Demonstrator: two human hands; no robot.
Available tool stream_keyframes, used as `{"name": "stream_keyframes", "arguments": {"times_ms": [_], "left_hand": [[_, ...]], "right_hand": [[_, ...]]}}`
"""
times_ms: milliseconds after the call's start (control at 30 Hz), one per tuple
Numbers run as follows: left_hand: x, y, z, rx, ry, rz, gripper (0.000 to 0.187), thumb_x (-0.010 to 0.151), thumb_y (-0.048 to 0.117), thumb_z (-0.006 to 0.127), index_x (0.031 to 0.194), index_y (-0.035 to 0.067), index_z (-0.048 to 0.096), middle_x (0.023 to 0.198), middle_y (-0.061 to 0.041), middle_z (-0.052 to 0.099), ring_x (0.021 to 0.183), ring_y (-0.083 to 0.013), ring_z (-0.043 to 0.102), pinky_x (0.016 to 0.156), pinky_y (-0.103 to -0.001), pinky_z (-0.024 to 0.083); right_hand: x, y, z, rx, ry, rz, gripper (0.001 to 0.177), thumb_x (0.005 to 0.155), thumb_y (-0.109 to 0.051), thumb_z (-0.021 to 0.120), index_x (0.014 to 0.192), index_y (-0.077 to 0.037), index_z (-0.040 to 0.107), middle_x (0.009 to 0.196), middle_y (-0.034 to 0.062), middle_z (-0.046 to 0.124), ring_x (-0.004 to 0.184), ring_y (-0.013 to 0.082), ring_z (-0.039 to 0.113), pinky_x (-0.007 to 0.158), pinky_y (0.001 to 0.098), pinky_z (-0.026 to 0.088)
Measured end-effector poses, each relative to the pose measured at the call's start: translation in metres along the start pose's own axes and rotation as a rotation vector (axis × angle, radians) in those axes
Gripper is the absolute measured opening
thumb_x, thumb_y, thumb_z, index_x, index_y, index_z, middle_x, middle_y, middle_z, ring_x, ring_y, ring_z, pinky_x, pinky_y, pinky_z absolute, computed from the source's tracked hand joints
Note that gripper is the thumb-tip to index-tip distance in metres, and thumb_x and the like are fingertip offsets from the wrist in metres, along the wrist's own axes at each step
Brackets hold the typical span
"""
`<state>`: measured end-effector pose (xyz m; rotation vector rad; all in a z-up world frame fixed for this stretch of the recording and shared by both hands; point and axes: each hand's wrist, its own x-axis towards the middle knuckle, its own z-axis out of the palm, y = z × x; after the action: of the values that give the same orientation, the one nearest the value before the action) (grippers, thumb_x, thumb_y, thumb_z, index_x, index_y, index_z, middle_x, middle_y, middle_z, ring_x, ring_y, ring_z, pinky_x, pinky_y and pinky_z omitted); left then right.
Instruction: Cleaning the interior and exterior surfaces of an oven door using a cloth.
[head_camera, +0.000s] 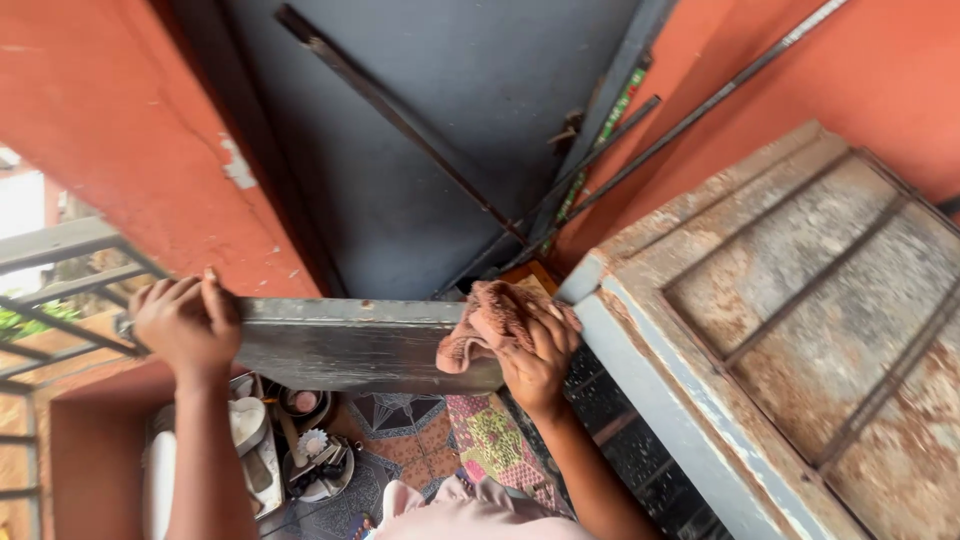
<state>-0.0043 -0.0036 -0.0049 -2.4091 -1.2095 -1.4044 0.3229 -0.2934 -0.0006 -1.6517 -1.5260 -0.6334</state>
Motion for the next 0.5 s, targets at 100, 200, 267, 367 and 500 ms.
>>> {"name": "stream_keyframes", "arguments": {"times_ms": [100,200,267,367,500], "left_hand": [[0.006,0.007,-0.003,-0.023,0.026,-0.019,0.039,0.11,0.015,0.061,0.074,0.003,0.07,0.087,-0.012,0.073,0.084,-0.0296,0.068,0.095,-0.039,0.045],[0.008,0.013,-0.007,-0.048,0.01,-0.071,0.03,0.103,0.016,0.063,0.08,0.001,0.073,0.092,-0.016,0.074,0.088,-0.0347,0.067,0.091,-0.043,0.047],[0.012,0.017,-0.008,-0.039,0.032,-0.088,0.03,0.102,0.016,0.063,0.079,0.0,0.074,0.091,-0.016,0.075,0.087,-0.0344,0.068,0.092,-0.044,0.047],[0.015,0.024,-0.01,-0.023,0.044,-0.106,0.03,0.1,0.017,0.064,0.077,0.001,0.075,0.087,-0.015,0.074,0.085,-0.0334,0.068,0.091,-0.044,0.047],[0.022,0.032,-0.013,-0.044,0.032,-0.094,0.032,0.099,0.016,0.061,0.072,0.003,0.072,0.079,-0.011,0.072,0.079,-0.031,0.064,0.084,-0.043,0.046]], "right_hand": [[0.015,-0.009,-0.002,-0.003,0.086,-0.041,0.011,0.081,-0.018,0.081,0.092,-0.017,0.08,0.122,0.0156,0.068,0.123,0.0364,0.057,0.113,0.0547,0.032],[0.014,-0.014,0.005,0.025,0.052,0.004,0.016,0.081,-0.017,0.082,0.096,-0.013,0.076,0.122,0.0163,0.068,0.123,0.0386,0.057,0.115,0.0536,0.036],[0.016,-0.023,0.01,0.045,0.06,0.03,0.016,0.083,-0.017,0.081,0.098,-0.013,0.076,0.123,0.0155,0.068,0.124,0.0384,0.057,0.116,0.0531,0.036],[0.018,-0.034,0.017,-0.007,0.06,0.072,0.017,0.082,-0.017,0.079,0.099,-0.014,0.079,0.119,0.0139,0.068,0.122,0.0373,0.057,0.116,0.0536,0.034],[0.023,-0.05,0.034,-0.105,0.061,0.076,0.018,0.084,-0.024,0.081,0.1,-0.016,0.081,0.115,0.0118,0.07,0.118,0.0345,0.057,0.113,0.0522,0.031]]}}
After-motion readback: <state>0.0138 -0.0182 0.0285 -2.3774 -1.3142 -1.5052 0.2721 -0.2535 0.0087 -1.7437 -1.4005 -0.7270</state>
